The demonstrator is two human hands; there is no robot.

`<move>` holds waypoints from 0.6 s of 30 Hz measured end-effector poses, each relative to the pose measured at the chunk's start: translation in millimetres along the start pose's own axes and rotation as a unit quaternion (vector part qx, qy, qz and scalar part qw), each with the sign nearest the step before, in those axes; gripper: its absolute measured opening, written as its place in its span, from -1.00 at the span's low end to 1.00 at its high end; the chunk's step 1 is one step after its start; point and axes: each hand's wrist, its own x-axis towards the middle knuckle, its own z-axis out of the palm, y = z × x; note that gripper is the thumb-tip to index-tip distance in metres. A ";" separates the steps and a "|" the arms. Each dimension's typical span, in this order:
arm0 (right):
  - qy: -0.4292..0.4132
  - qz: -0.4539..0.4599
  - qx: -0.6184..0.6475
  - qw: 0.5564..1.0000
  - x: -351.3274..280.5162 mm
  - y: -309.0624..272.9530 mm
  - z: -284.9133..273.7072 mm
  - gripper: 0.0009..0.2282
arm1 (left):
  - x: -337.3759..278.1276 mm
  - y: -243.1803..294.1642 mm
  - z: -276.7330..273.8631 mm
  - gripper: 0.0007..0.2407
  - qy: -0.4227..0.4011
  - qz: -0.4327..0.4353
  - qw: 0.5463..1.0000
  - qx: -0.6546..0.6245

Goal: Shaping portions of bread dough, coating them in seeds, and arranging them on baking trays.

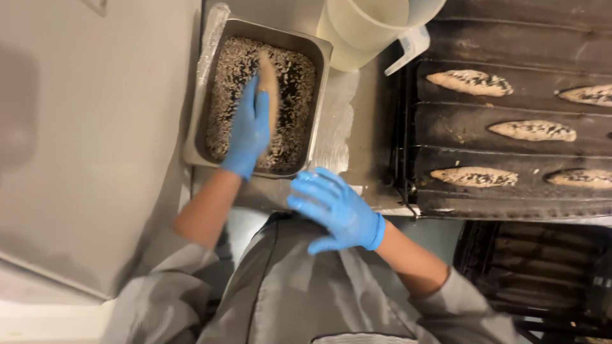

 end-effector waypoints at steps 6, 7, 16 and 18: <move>0.148 0.161 -0.028 0.975 -55.2 0.1 -1.5 -0.39 | 22.8 -29.9 52.7 -0.60 -0.115 0.096 0.830 0.537; 0.151 0.162 -0.033 0.975 -56.9 -2.3 -6.0 -0.39 | 19.3 -34.0 56.5 -0.60 -0.113 0.100 0.831 0.535; 0.203 0.230 -0.101 0.946 -82.9 -8.8 -32.9 -0.49 | 20.8 -45.7 58.4 -0.59 -0.111 0.069 0.857 0.499; 0.227 0.217 -0.111 0.943 -94.3 -7.9 -36.2 -0.49 | 27.7 -65.1 41.9 -0.71 -0.085 -0.142 0.966 0.200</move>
